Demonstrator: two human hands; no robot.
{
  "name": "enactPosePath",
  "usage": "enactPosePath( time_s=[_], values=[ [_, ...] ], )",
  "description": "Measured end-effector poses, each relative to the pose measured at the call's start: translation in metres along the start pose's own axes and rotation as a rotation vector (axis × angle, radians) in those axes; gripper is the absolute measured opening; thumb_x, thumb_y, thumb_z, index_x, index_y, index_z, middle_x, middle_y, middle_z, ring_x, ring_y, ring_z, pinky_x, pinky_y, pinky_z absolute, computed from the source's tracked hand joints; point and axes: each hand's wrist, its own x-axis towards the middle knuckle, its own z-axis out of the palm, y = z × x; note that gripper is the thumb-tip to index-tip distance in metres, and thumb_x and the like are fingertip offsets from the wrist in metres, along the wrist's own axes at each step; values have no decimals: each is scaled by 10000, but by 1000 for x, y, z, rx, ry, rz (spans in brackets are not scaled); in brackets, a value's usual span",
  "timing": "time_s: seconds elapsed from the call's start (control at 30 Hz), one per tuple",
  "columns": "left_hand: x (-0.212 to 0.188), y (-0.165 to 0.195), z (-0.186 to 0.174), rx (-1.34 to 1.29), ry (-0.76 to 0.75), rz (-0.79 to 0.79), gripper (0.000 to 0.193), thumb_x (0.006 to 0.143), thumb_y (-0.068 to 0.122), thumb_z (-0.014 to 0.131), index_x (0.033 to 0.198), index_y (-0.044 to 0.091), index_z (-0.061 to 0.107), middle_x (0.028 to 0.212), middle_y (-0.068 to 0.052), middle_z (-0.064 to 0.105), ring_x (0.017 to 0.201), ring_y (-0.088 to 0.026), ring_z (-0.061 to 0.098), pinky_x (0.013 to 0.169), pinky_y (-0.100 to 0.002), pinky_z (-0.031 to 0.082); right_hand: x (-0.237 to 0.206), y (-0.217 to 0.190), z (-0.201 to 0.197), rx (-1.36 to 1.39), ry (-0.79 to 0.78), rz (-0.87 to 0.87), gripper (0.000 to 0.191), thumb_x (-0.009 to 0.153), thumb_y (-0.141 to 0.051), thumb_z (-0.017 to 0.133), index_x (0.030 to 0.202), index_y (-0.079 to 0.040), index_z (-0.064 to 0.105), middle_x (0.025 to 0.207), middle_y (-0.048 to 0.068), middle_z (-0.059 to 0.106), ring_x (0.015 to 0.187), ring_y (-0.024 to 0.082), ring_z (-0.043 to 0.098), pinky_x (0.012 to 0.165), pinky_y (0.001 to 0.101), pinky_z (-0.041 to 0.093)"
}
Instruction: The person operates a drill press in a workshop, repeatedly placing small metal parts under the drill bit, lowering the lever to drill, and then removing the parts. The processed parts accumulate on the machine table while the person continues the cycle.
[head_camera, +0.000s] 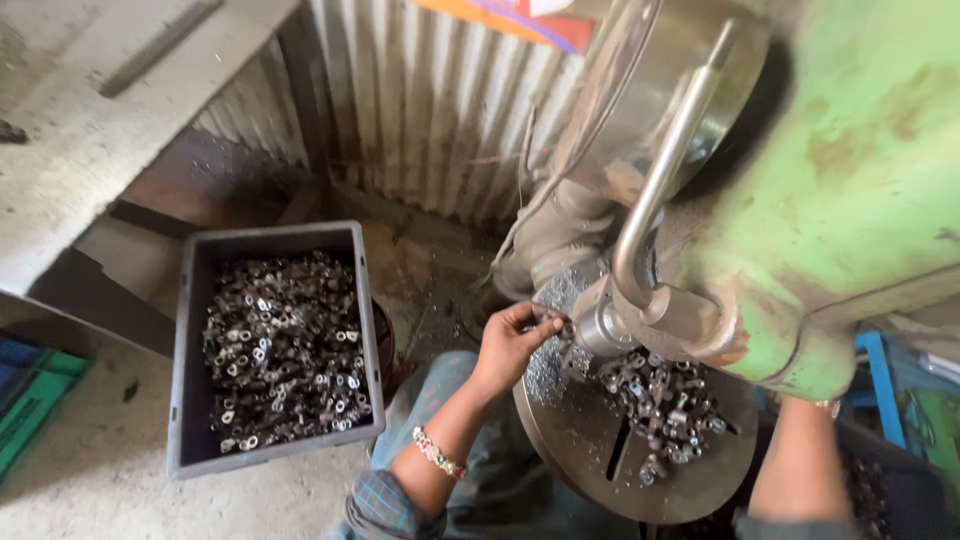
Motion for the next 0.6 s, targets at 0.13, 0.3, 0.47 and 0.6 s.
enactPosePath(
  time_s=[0.13, 0.3, 0.47, 0.6],
  values=[
    [-10, 14, 3, 156, 311, 37, 172, 886, 146, 771, 878, -10, 699, 786, -8, 697, 726, -50, 586, 663, -255, 497, -83, 5, -32, 99, 55, 120, 135, 1127, -74, 576, 1196, 4, 661, 836, 124, 656, 743, 172, 649, 739, 324, 520],
    [-11, 26, 4, 494, 503, -19, 476, 872, 317, 827, 728, -57, 569, 576, -67, 521, 582, -85, 394, 516, -324, 410, -133, 15, -71, 33, -20, 226, 143, 1141, -54, 556, 1135, -7, 692, 684, 108, 651, 647, 148, 655, 681, 306, 507],
    [-5, 19, 16, 573, 562, -82, 505, 849, 356, 830, 700, -61, 589, 548, -104, 561, 531, -114, 451, 527, -350, 446, -128, 16, -70, 40, -45, 245, 138, 1131, -63, 563, 1118, -21, 693, 657, 82, 636, 673, 157, 640, 664, 306, 504],
    [-2, 7, 11, 545, 564, -99, 426, 814, 321, 835, 717, -53, 656, 570, -113, 632, 529, -124, 499, 531, -365, 466, -131, 12, -68, -71, -8, 221, 145, 1124, -63, 577, 1117, -21, 716, 640, 85, 643, 689, 160, 666, 693, 318, 506]
  ],
)
